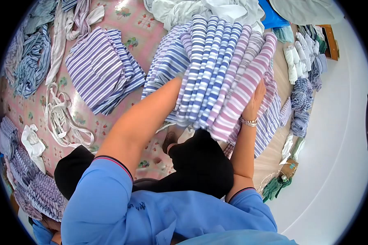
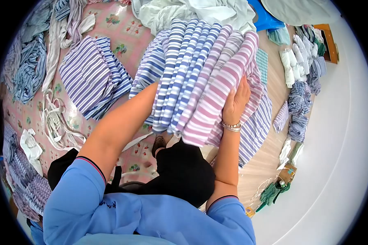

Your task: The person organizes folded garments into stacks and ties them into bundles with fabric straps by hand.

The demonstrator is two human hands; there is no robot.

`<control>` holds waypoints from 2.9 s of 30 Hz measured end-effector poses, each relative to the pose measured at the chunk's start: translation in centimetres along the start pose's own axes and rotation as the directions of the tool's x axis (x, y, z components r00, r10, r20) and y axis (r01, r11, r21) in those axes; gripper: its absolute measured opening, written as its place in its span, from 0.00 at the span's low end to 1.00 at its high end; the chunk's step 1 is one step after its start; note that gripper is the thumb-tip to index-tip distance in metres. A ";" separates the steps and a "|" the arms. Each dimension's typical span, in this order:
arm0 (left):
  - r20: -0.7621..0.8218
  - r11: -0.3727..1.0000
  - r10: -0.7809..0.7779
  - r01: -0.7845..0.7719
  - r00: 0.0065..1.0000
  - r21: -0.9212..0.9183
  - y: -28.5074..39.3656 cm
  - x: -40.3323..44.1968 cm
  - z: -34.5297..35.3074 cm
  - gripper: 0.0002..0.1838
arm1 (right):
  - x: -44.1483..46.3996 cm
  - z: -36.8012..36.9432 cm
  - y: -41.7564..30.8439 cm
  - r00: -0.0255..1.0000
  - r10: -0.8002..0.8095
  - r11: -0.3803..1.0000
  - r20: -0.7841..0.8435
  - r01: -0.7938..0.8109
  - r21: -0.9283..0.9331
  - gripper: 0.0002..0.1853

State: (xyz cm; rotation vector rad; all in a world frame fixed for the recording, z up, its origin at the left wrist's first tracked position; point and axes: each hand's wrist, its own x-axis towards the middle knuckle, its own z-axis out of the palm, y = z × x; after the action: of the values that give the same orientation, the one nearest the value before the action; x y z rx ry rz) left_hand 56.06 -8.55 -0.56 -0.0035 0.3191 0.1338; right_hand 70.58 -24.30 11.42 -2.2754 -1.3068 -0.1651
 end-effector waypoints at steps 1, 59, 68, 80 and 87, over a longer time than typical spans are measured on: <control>-0.003 1.000 0.005 -0.005 1.000 0.007 0.0 0.1 0.3 0.20 | 0.1 0.1 0.0 1.000 0.002 1.000 -0.009 -0.002 0.004 0.29; -0.723 0.737 0.675 0.089 -0.143 0.670 -8.7 -44.4 -30.6 0.21 | -26.4 13.4 -25.1 0.859 -0.241 0.949 0.451 0.112 0.295 0.10; -0.710 0.217 0.666 0.852 0.227 0.476 -5.4 -45.4 -28.1 0.29 | -26.8 22.7 -7.5 -0.265 0.536 -0.350 0.802 -0.934 -0.074 0.16; -0.683 -0.460 0.539 0.851 0.493 0.251 -3.6 -45.5 -24.1 0.19 | -24.1 20.6 -11.8 0.469 0.340 0.862 0.815 0.190 -0.469 0.17; -0.753 -0.667 0.307 0.696 0.582 0.266 -6.1 -46.8 -26.6 0.16 | -28.5 15.7 -12.5 0.078 0.054 0.654 0.995 0.750 -0.094 0.26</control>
State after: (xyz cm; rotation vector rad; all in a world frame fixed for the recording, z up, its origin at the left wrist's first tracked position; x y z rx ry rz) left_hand 4.52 -21.34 -11.33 2.0551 1.0678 -1.2461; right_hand 42.76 -33.65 -7.42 -2.4052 -2.9866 1.1581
